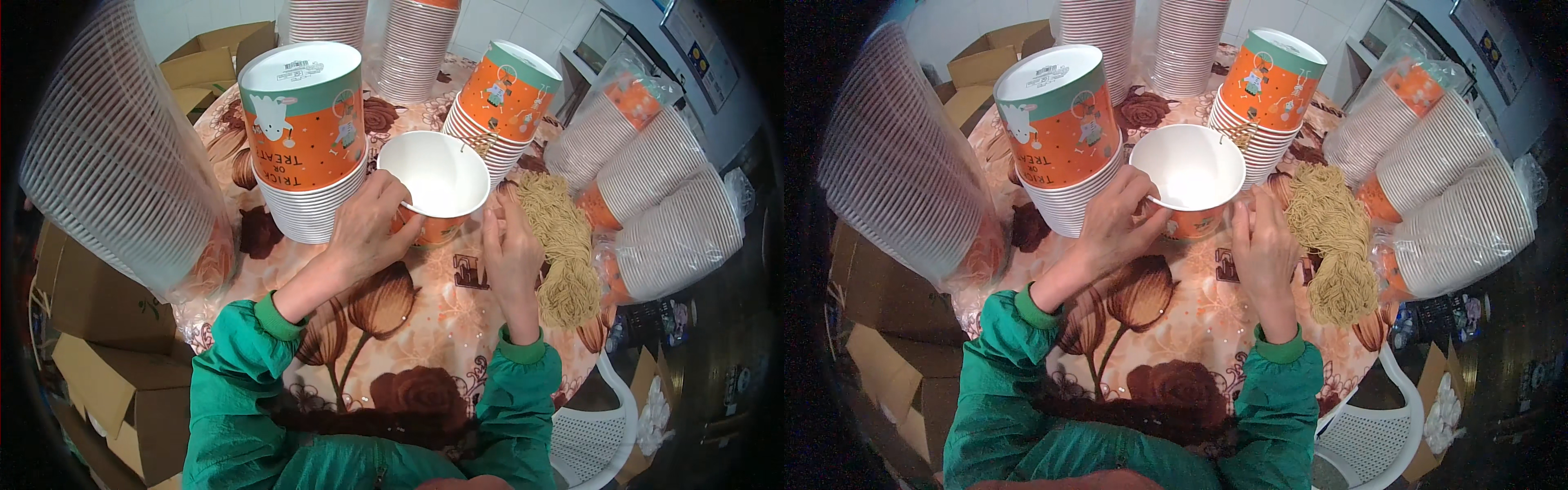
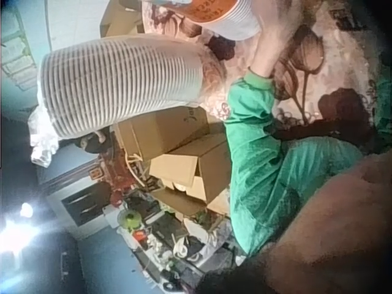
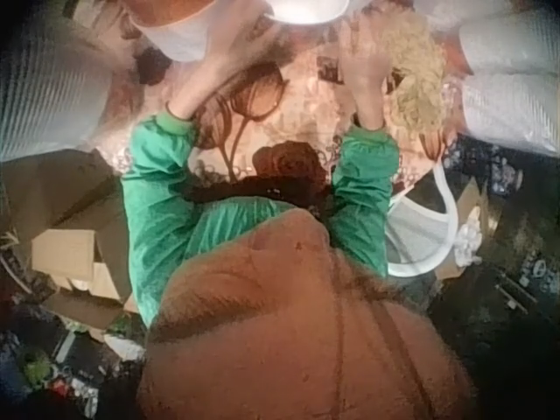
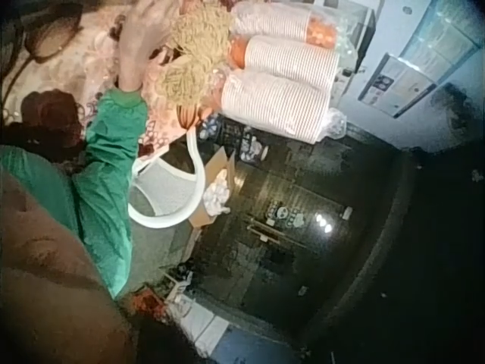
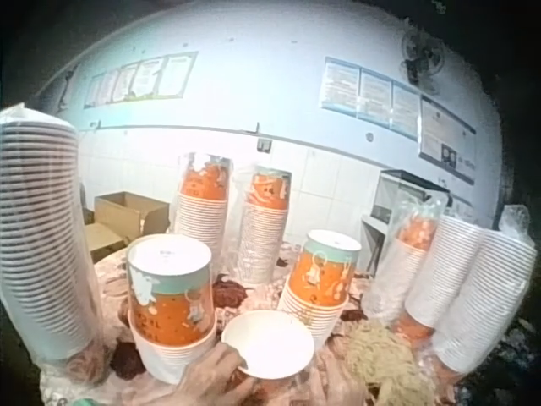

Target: Attaching gold decorative strings to printed paper cups.

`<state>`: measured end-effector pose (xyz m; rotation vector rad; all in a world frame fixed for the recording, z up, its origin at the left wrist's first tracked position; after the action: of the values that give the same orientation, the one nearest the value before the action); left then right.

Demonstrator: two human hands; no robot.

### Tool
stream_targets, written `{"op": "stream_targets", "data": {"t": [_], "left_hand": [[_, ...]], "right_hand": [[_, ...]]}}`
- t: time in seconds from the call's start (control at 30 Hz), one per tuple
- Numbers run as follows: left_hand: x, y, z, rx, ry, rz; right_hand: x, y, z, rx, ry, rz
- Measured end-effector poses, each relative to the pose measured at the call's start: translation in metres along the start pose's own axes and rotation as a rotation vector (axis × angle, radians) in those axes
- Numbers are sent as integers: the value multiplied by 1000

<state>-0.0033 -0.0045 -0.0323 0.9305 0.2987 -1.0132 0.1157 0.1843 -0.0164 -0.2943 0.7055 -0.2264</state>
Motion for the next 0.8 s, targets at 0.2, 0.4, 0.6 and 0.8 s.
{"op": "stream_targets", "data": {"t": [0.2, 0.4, 0.6, 0.8], "left_hand": [[-1, -1, 2, 42, 11, 4], [-3, -5, 4, 184, 2, 65], [-2, -30, -6, 539, -68, 328], [1, -49, -24, 710, -26, 376]], "right_hand": [[-3, 8, 0, -178, -49, -94], [-10, -3, 4, -393, -26, 34], [-9, 47, -7, -410, 62, -83], [-2, 90, -31, -667, -269, -524]]}}
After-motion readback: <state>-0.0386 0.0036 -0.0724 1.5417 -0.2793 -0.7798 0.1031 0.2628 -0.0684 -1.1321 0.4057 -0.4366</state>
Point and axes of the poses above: each hand's wrist, its own x-axis away from the middle knuckle, its own z-axis out of the back of the hand, y = z × x, the point moved 4 cm from there along -x, towards the middle knuckle, and after that the axes turned 6 degrees about -y, right-handed, at the moved point
